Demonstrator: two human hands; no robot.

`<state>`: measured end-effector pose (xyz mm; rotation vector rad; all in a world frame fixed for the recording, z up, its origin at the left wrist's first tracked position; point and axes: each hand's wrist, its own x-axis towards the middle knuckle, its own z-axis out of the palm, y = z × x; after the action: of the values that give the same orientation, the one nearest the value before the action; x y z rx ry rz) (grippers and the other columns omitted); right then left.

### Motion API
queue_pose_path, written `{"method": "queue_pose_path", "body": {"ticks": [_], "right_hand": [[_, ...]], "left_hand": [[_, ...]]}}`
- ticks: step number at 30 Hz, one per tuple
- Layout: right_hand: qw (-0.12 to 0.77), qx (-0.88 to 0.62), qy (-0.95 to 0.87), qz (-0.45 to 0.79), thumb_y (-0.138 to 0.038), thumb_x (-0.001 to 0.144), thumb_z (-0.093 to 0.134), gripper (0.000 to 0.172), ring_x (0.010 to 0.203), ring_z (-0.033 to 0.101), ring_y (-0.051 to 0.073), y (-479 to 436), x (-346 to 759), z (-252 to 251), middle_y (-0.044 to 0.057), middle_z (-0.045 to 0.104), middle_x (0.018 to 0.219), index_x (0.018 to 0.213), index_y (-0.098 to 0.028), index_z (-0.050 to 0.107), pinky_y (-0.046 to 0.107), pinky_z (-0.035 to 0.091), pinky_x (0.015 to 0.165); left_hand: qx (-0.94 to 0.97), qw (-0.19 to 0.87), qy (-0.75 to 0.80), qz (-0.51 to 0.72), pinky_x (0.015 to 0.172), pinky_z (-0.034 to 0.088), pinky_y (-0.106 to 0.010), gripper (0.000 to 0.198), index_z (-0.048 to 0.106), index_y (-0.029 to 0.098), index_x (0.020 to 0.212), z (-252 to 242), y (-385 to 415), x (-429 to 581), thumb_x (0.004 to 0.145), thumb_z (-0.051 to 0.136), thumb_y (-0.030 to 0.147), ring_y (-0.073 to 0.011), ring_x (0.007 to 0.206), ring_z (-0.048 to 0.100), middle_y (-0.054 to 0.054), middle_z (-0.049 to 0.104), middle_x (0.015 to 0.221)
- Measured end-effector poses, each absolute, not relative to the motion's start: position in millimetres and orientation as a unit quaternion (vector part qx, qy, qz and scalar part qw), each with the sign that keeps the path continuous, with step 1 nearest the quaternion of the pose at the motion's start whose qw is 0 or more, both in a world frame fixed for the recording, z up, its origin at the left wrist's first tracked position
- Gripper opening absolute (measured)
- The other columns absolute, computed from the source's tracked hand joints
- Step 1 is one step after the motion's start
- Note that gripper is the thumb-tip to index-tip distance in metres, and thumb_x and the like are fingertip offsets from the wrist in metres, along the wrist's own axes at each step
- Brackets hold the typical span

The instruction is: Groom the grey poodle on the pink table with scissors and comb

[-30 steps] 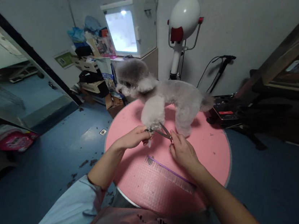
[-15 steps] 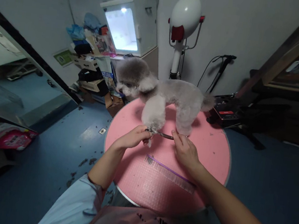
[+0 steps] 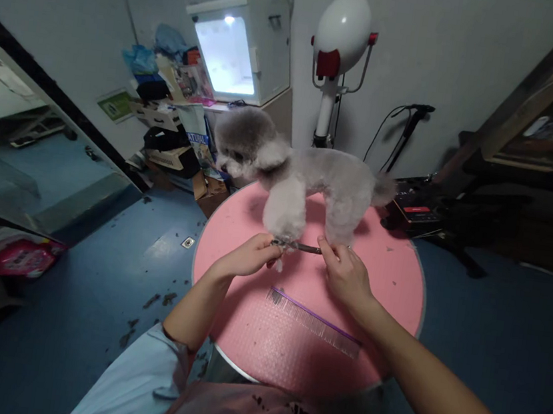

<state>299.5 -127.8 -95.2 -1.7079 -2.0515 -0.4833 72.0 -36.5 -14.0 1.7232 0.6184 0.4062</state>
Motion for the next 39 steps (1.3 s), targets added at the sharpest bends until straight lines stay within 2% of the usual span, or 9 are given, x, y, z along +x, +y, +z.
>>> {"method": "queue_pose_path", "body": {"ticks": [4,8,13,19,25,28,32,39], "right_hand": [[0.217,-0.626,-0.731,-0.165,-0.006,0.085,0.046,0.055,0.086,0.053,0.024,-131,306,-94,0.013,0.059,0.099,0.138,-0.017,0.053,0.035,0.047,0.076],[0.223,-0.632,-0.723,-0.166,-0.015,0.086,0.051,0.051,0.090,0.051,0.027,-123,305,-81,0.015,0.057,0.101,0.137,-0.014,0.053,0.040,0.046,0.080],[0.203,-0.625,-0.731,-0.185,-0.010,0.087,0.047,0.050,0.087,0.051,0.025,-114,302,-71,0.014,0.058,0.097,0.136,-0.015,0.054,0.038,0.045,0.079],[0.185,-0.621,-0.740,-0.177,-0.002,0.088,0.037,0.054,0.081,0.052,0.022,-120,305,-77,0.010,0.060,0.094,0.134,-0.023,0.055,0.032,0.042,0.073],[0.182,-0.619,-0.734,-0.213,-0.013,0.090,0.047,0.045,0.084,0.051,0.024,-120,306,-68,0.014,0.060,0.096,0.133,-0.016,0.057,0.035,0.042,0.076],[0.174,-0.609,-0.741,-0.225,-0.008,0.090,0.044,0.046,0.080,0.051,0.023,-118,307,-64,0.012,0.060,0.093,0.133,-0.017,0.058,0.034,0.041,0.074],[0.166,-0.585,-0.752,-0.255,-0.004,0.089,0.042,0.046,0.076,0.050,0.020,-126,314,-67,0.009,0.061,0.090,0.129,-0.018,0.060,0.030,0.038,0.069],[0.163,-0.589,-0.744,-0.269,-0.006,0.089,0.045,0.046,0.080,0.050,0.022,-131,324,-71,0.013,0.061,0.092,0.131,-0.016,0.060,0.031,0.039,0.072]], "left_hand": [[0.747,0.561,0.286,0.213,0.054,0.039,-0.017,0.026,0.051,0.013,0.066,-16,-31,72,0.080,0.047,0.034,-0.0064,0.056,0.047,-0.001,0.055,0.061],[0.770,0.520,0.311,0.199,0.058,0.039,-0.018,0.030,0.055,0.012,0.067,-22,-30,70,0.086,0.043,0.032,-0.0074,0.059,0.049,-0.001,0.056,0.063],[0.801,0.459,0.331,0.195,0.064,0.040,-0.018,0.033,0.060,0.012,0.073,-25,-33,64,0.093,0.042,0.032,-0.0081,0.065,0.052,-0.001,0.062,0.072],[0.827,0.415,0.328,0.189,0.068,0.039,-0.019,0.034,0.061,0.013,0.074,-24,-36,61,0.096,0.042,0.031,-0.0090,0.066,0.053,-0.001,0.062,0.072],[0.847,0.367,0.342,0.176,0.072,0.039,-0.021,0.034,0.058,0.014,0.078,-20,-40,62,0.097,0.039,0.035,-0.0119,0.075,0.058,-0.002,0.065,0.078],[0.855,0.337,0.358,0.164,0.073,0.038,-0.023,0.035,0.057,0.014,0.078,-18,-42,62,0.097,0.037,0.035,-0.0135,0.077,0.059,-0.003,0.066,0.081],[0.854,0.335,0.366,0.158,0.074,0.039,-0.023,0.037,0.059,0.015,0.079,-16,-42,62,0.098,0.036,0.036,-0.0138,0.078,0.060,-0.002,0.067,0.082],[0.853,0.351,0.346,0.171,0.072,0.039,-0.022,0.038,0.057,0.014,0.079,-15,-42,60,0.098,0.036,0.039,-0.0124,0.076,0.060,-0.001,0.066,0.080]]}}
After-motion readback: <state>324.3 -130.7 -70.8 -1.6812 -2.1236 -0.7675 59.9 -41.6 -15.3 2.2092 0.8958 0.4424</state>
